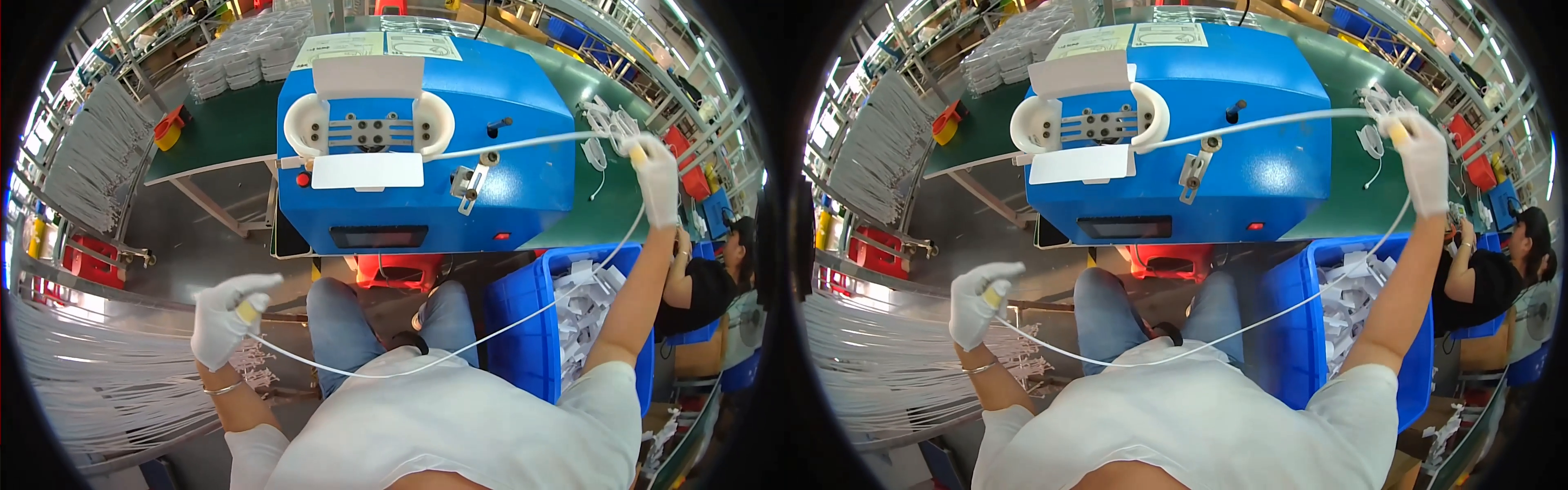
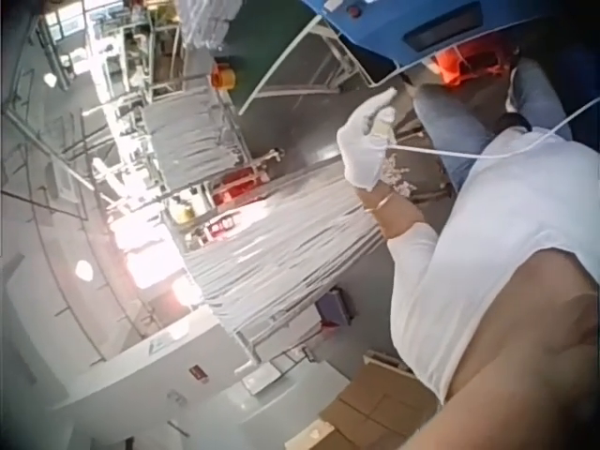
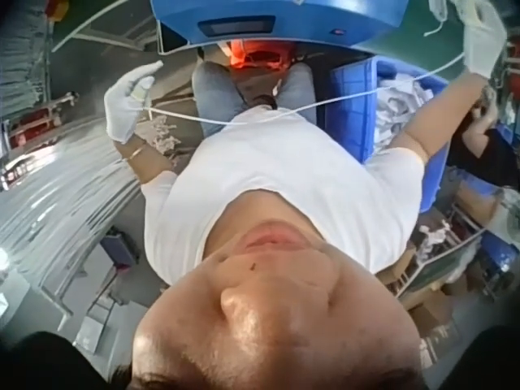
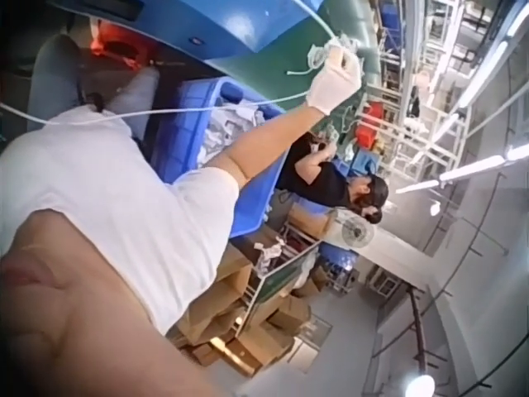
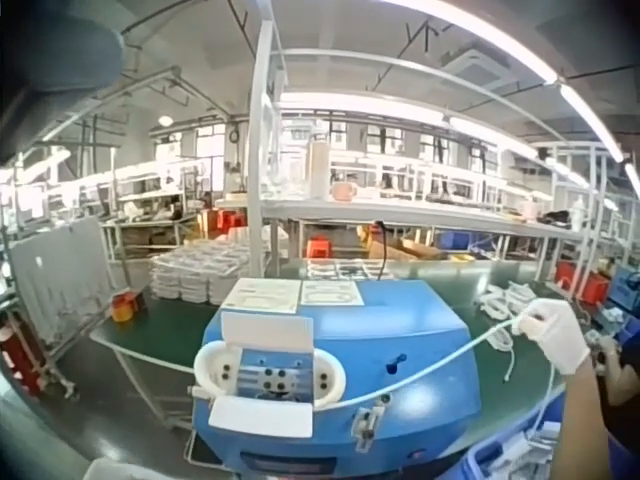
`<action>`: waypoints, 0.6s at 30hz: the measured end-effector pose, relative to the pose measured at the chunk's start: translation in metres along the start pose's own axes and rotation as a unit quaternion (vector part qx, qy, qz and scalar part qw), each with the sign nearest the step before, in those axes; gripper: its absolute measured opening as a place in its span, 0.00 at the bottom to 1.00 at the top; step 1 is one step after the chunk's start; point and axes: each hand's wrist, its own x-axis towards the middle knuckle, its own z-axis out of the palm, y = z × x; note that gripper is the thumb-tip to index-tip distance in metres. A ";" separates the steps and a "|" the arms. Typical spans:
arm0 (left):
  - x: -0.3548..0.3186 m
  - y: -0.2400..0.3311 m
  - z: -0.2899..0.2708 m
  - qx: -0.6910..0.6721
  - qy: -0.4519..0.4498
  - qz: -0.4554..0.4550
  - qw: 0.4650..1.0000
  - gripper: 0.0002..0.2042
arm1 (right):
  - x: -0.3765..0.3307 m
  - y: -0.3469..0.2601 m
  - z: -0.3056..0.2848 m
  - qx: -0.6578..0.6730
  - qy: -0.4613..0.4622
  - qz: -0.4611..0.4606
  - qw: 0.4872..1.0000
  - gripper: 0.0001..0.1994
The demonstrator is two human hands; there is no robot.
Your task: Processing long white cables using a specialized workbench machine and plastic frames.
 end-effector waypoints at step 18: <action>0.002 -0.047 0.076 -0.149 -0.429 -0.106 0.884 0.18 | 0.000 0.016 0.015 0.092 0.024 0.114 0.989 0.08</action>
